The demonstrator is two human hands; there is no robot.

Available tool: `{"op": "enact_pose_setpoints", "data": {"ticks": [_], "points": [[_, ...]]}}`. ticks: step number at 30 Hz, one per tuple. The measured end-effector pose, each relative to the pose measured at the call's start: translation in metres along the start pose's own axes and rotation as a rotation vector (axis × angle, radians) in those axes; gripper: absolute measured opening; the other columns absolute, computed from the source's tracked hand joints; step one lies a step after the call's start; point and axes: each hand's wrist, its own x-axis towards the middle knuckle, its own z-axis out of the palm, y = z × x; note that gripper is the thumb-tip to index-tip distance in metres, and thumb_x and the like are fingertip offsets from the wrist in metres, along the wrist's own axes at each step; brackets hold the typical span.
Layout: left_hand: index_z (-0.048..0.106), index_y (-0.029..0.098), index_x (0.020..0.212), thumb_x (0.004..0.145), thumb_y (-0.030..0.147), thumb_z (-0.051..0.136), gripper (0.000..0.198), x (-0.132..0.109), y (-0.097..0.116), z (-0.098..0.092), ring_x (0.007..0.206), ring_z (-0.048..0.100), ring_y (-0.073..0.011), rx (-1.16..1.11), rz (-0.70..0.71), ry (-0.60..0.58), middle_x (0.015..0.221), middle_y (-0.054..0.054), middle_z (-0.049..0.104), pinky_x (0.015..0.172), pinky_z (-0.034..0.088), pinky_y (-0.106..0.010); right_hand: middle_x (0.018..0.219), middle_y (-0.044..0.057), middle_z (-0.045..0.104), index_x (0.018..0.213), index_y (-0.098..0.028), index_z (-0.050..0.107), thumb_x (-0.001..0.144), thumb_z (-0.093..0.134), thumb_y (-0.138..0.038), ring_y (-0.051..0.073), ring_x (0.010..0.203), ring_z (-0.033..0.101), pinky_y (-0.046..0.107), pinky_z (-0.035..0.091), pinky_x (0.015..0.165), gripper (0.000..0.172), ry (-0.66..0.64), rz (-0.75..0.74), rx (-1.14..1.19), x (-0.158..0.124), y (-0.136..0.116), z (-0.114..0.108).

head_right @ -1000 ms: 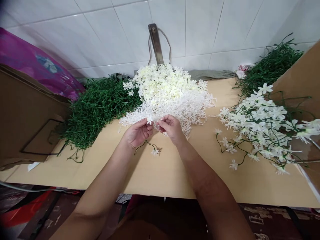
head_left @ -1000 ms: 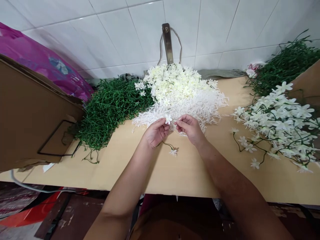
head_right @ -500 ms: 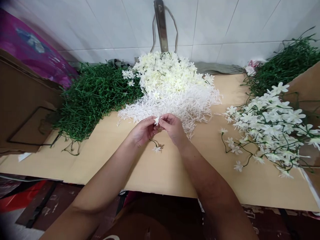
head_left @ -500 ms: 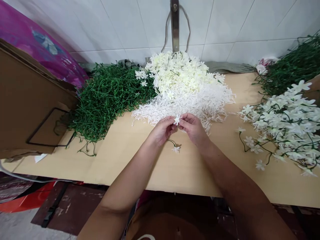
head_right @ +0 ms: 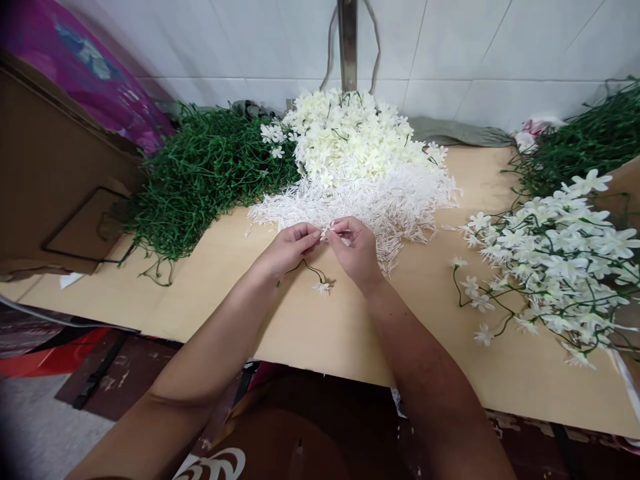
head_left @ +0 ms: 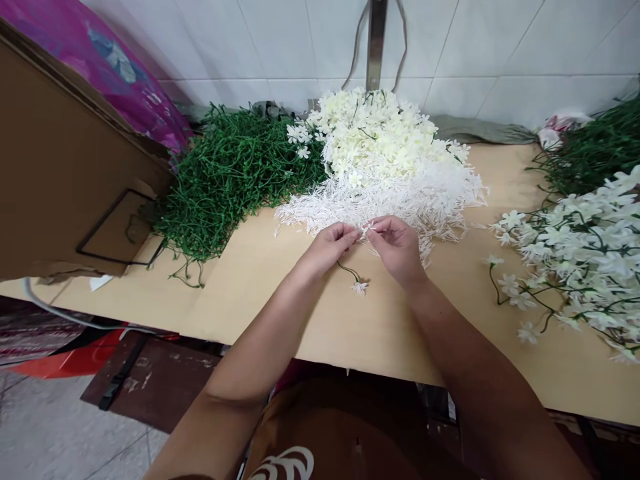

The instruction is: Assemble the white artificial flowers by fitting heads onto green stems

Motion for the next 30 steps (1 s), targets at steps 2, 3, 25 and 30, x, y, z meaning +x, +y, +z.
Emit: {"op": "enact_pose_setpoints", "data": {"ticks": [2,3,25,30], "points": [[0.061,0.016,0.073,0.072,0.020,0.060,0.004,-0.013,-0.002,-0.019,0.061,0.046,-0.0095,0.299,0.157,0.074,0.068,0.000,0.055,0.061,0.036,-0.024,0.082,0.003,0.058,0.067,-0.020,0.054,0.067,0.066,-0.028,0.014,0.078,0.057,0.031,0.049,0.074,0.015,0.017,0.000,0.015,0.002,0.001,-0.002],[0.064,0.017,0.076,0.072,0.018,0.059,0.006,-0.021,-0.003,-0.030,0.066,0.047,-0.0111,0.461,0.243,0.093,0.074,-0.001,0.057,0.064,0.037,-0.025,0.082,0.003,0.057,0.067,-0.020,0.053,0.066,0.067,-0.027,0.014,0.077,0.056,0.030,0.048,0.072,0.015,0.009,0.007,0.035,0.003,0.002,-0.003],[0.063,0.020,0.077,0.078,0.028,0.059,0.009,-0.051,-0.017,-0.059,0.079,0.053,-0.0143,0.389,0.311,-0.223,0.082,-0.004,0.056,0.074,0.043,-0.028,0.058,-0.004,0.059,0.062,-0.018,0.055,0.057,0.075,-0.030,0.008,0.054,0.054,0.025,0.047,0.058,0.024,-0.172,0.329,0.241,0.001,0.004,0.001],[0.059,0.017,0.076,0.060,0.036,0.077,0.031,-0.027,-0.007,-0.036,0.062,0.049,-0.0085,-0.209,0.083,-0.083,0.067,0.001,0.055,0.060,0.040,-0.022,0.062,-0.006,0.057,0.076,-0.020,0.061,0.053,0.079,-0.030,0.007,0.056,0.054,0.025,0.050,0.061,0.031,-0.112,0.355,0.363,0.004,-0.003,-0.006]]}}
